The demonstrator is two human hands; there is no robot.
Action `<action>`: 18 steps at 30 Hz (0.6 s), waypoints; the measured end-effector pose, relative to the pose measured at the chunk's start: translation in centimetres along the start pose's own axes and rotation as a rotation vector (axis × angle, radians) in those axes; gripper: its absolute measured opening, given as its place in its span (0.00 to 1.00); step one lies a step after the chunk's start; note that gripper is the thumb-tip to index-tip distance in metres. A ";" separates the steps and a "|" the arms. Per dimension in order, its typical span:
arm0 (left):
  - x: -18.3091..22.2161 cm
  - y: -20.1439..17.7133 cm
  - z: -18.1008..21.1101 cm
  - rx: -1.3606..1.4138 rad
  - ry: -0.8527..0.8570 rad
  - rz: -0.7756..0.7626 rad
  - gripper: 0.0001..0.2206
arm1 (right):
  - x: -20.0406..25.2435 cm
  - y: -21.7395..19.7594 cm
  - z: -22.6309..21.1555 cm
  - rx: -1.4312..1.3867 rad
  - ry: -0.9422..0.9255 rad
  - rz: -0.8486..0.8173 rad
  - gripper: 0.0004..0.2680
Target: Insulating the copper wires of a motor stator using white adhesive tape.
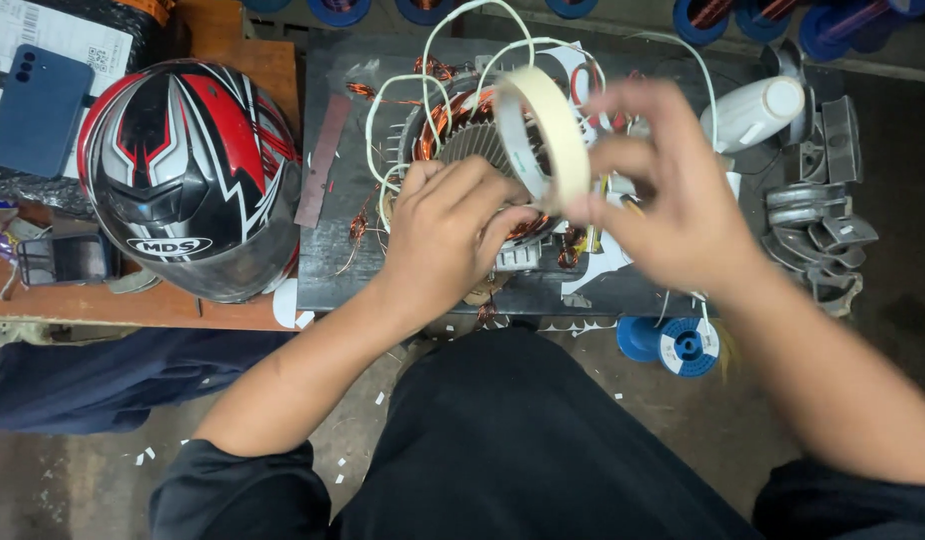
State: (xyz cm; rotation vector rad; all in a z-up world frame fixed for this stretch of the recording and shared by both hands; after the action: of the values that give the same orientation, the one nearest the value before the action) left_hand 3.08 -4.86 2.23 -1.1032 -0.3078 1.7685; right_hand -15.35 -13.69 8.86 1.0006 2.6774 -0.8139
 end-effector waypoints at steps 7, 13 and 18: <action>-0.8 0.2 0.0 0.279 -0.096 -0.153 0.05 | 10.2 4.8 10.9 0.209 -0.349 0.308 0.12; -3.2 -0.9 -0.4 0.473 -0.325 -0.460 0.05 | 8.1 6.5 10.6 0.402 -0.458 0.275 0.30; -4.3 -1.1 -0.4 0.511 -0.393 -0.603 0.04 | 7.5 2.8 6.9 0.408 -0.404 0.288 0.16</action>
State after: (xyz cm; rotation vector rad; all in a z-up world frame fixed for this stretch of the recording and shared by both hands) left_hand 4.46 -8.01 5.05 -0.2480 -0.3527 1.3845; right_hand -19.48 -11.54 -0.68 1.1229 2.0161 -1.3575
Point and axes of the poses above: each hand's wrist, its own x-axis away from the middle knuckle, its own y-axis out of the palm, z = x × y, the point moved 1 cm from there along -x, towards the middle knuckle, and after that the axes turned 11 degrees about -y, right-handed, at the moved point
